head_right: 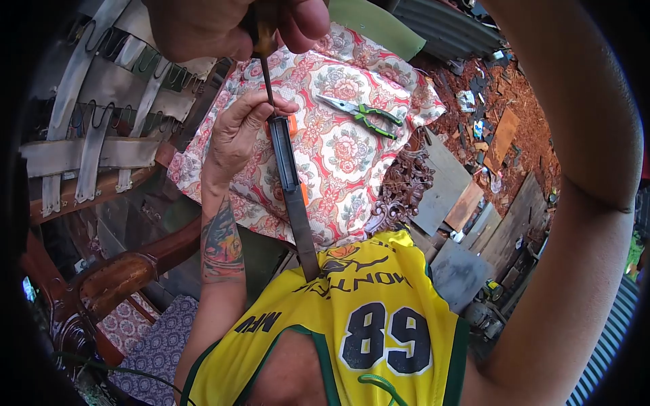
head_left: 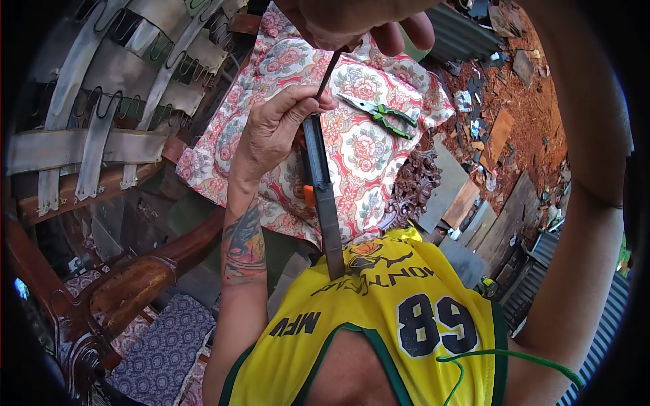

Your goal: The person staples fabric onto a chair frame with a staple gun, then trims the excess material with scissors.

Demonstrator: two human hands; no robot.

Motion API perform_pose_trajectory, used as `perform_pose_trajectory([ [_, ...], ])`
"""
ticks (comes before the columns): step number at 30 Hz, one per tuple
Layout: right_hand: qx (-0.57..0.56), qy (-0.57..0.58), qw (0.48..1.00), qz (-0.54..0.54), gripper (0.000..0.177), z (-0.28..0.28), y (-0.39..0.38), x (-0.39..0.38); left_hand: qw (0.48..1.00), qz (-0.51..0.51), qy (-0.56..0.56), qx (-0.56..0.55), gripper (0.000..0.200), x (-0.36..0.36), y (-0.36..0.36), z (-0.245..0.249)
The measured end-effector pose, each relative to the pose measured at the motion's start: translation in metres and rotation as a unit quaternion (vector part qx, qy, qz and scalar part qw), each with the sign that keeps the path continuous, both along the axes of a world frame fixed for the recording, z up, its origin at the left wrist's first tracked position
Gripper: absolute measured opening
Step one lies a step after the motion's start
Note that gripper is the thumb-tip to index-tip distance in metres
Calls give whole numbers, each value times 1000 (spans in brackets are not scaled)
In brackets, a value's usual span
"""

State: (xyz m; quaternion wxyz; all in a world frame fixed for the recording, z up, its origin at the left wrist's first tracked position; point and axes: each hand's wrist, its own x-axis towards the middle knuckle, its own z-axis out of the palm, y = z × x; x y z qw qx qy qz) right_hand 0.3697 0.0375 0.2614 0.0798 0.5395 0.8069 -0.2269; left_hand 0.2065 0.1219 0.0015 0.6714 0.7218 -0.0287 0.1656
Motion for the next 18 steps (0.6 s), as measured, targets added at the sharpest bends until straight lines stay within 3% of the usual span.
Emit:
perform_pose_trajectory([
  [13,104,-46,992,50,33,-11,-3,-8,999,18,-2,46,21,2,-2,5],
  [18,162,-77,982,58,35,-14,-8,-8,995,8,-62,79,19,3,0,-4],
])
